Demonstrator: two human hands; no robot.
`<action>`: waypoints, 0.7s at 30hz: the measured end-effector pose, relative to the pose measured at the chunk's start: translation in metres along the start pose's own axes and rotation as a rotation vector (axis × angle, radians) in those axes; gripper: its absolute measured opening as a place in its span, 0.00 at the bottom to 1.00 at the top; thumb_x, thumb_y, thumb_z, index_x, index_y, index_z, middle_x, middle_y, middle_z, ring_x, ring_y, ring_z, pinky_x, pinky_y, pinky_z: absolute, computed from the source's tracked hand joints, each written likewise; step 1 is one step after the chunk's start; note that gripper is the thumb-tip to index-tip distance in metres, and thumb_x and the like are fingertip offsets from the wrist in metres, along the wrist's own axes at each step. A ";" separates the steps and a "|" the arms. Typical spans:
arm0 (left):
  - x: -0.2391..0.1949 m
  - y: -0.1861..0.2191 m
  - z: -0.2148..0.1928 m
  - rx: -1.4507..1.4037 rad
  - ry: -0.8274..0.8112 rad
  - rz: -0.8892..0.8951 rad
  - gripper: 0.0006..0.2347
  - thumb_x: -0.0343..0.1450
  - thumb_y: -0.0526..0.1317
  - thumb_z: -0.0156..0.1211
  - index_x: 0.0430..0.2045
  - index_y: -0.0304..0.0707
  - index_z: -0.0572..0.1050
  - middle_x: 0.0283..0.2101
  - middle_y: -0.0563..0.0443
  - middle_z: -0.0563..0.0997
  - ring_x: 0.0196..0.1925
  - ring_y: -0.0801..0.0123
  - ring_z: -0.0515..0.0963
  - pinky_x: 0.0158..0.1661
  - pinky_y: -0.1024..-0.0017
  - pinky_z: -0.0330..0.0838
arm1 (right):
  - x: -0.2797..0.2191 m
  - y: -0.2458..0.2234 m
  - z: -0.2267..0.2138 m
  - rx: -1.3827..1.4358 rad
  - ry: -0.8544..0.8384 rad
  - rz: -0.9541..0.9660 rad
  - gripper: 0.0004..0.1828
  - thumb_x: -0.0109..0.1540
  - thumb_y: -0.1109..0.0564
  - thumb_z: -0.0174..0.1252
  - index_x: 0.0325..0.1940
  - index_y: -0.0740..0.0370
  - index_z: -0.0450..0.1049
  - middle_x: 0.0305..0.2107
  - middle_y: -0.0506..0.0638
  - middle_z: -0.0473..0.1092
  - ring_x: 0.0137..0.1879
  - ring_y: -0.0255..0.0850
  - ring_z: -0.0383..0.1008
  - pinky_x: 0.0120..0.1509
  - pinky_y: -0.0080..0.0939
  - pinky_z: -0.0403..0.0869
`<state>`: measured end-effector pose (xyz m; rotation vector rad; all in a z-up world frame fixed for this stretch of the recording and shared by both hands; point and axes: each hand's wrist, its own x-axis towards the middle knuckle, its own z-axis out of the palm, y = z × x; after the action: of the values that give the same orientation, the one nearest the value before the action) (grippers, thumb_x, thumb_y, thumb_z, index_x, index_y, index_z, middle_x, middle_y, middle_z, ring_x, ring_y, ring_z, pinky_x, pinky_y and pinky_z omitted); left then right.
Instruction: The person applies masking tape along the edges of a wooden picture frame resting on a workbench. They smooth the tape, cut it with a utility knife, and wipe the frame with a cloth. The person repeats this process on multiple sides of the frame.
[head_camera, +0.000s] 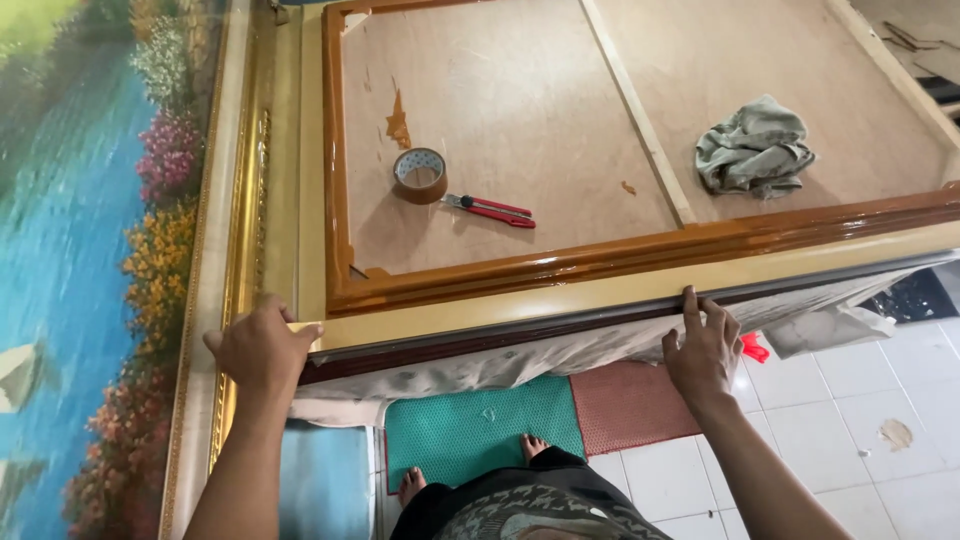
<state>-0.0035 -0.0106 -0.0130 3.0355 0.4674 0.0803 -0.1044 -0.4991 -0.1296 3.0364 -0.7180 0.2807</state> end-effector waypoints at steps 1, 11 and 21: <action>0.001 0.000 0.001 -0.001 0.000 -0.005 0.12 0.53 0.50 0.64 0.20 0.51 0.70 0.23 0.49 0.78 0.38 0.56 0.77 0.41 0.65 0.60 | 0.000 -0.001 -0.004 0.000 0.000 -0.005 0.37 0.52 0.49 0.48 0.66 0.41 0.51 0.51 0.46 0.54 0.61 0.45 0.50 0.52 0.47 0.63; 0.002 -0.006 0.014 0.016 0.049 0.047 0.13 0.52 0.50 0.65 0.19 0.51 0.68 0.22 0.51 0.77 0.36 0.59 0.76 0.39 0.64 0.59 | -0.004 -0.008 -0.010 0.040 0.006 -0.013 0.36 0.53 0.49 0.48 0.66 0.46 0.53 0.51 0.49 0.54 0.60 0.47 0.49 0.52 0.48 0.60; -0.007 -0.005 0.003 -0.031 0.116 0.114 0.16 0.51 0.50 0.71 0.19 0.44 0.71 0.17 0.54 0.75 0.26 0.62 0.74 0.35 0.66 0.55 | -0.005 -0.025 -0.034 0.216 -0.060 0.017 0.37 0.52 0.55 0.51 0.65 0.56 0.52 0.53 0.57 0.52 0.57 0.56 0.48 0.53 0.61 0.57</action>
<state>-0.0109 -0.0084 -0.0168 3.0360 0.2971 0.2679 -0.1037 -0.4728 -0.0963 3.2562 -0.7654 0.2854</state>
